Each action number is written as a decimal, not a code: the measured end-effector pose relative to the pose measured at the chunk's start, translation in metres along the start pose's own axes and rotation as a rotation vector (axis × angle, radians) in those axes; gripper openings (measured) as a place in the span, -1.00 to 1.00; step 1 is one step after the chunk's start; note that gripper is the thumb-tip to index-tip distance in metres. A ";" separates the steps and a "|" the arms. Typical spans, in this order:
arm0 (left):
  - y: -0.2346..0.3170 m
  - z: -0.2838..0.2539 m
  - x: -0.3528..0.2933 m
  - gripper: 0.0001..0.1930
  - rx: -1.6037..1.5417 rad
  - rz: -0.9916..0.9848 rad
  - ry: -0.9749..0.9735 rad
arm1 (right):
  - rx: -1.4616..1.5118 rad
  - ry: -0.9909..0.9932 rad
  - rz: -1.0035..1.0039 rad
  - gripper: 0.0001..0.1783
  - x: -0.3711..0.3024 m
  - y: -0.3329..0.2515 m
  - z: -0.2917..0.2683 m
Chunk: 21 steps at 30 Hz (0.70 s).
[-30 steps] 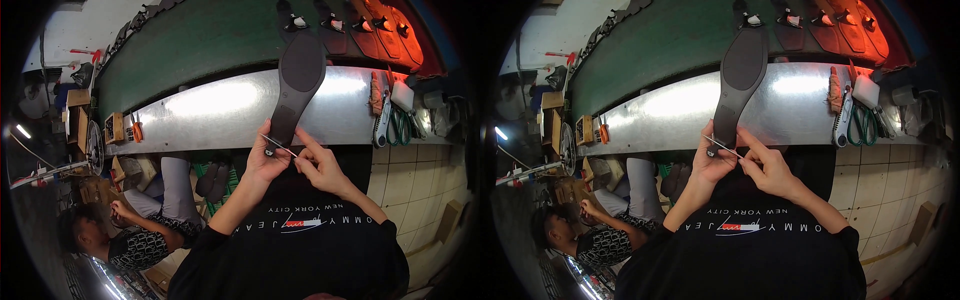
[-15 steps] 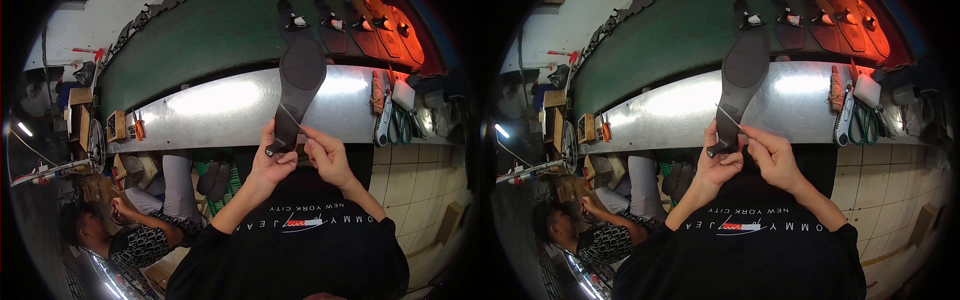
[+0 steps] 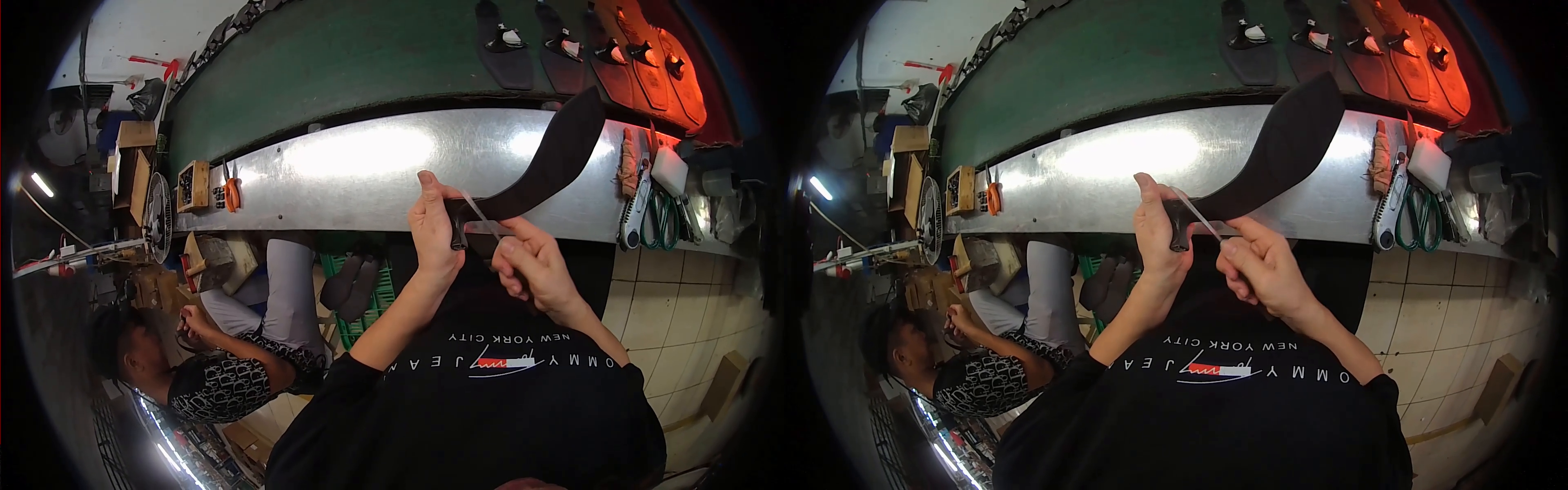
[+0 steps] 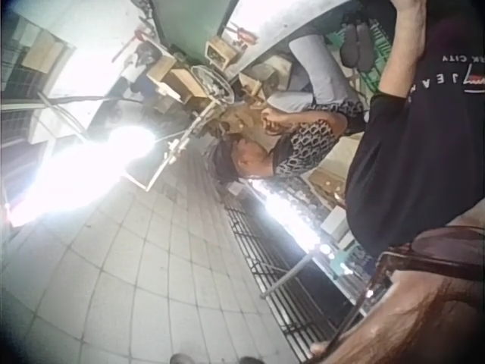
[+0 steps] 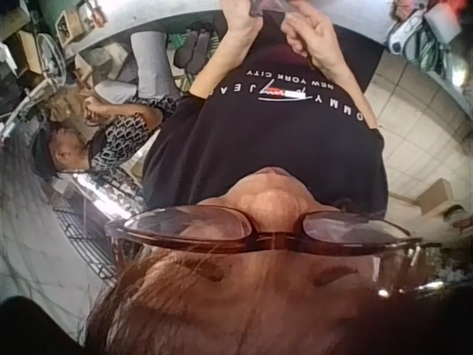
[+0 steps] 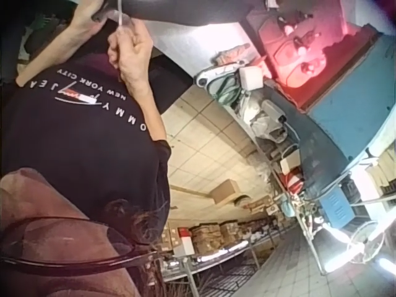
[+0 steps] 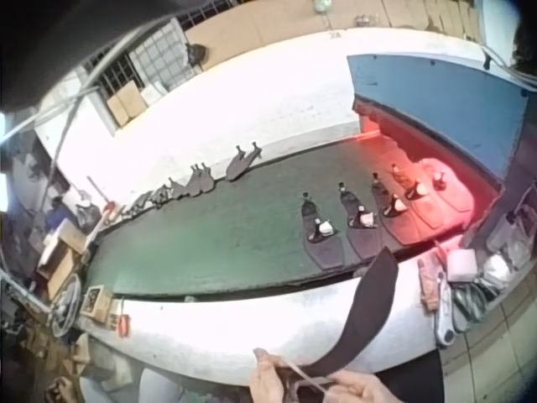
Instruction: The recorder is seen attaching shoe straps to the base of the shoe.
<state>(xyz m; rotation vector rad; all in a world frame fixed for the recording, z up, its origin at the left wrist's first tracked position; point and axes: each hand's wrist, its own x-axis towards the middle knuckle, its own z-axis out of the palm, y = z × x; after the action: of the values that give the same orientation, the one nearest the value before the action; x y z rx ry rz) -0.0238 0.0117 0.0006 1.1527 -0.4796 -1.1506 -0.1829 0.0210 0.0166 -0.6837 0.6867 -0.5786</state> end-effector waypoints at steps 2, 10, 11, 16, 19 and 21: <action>0.000 -0.002 0.001 -0.37 0.067 0.024 -0.032 | 0.187 0.001 -0.002 -0.63 0.003 -0.004 -0.007; 0.010 0.000 0.007 -0.24 0.027 -0.055 0.103 | -0.639 0.095 -0.403 -0.83 0.003 0.001 -0.011; 0.010 0.001 0.006 -0.22 0.023 -0.069 0.111 | -0.639 0.093 -0.401 -0.83 0.007 0.004 -0.010; 0.012 0.000 0.008 -0.23 -0.015 -0.147 0.067 | -0.955 0.140 -0.779 -0.79 0.015 0.009 -0.005; 0.012 -0.003 0.010 -0.24 -0.010 -0.185 0.057 | -0.975 0.092 -0.795 -0.79 0.011 0.007 -0.001; 0.013 -0.005 0.012 -0.24 0.012 -0.212 0.045 | -0.992 0.073 -0.806 -0.74 0.008 0.009 0.000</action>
<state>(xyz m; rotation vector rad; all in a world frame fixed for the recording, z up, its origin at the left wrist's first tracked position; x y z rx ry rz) -0.0098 0.0030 0.0072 1.2598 -0.3355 -1.3023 -0.1753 0.0214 0.0076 -1.9202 0.7416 -1.0009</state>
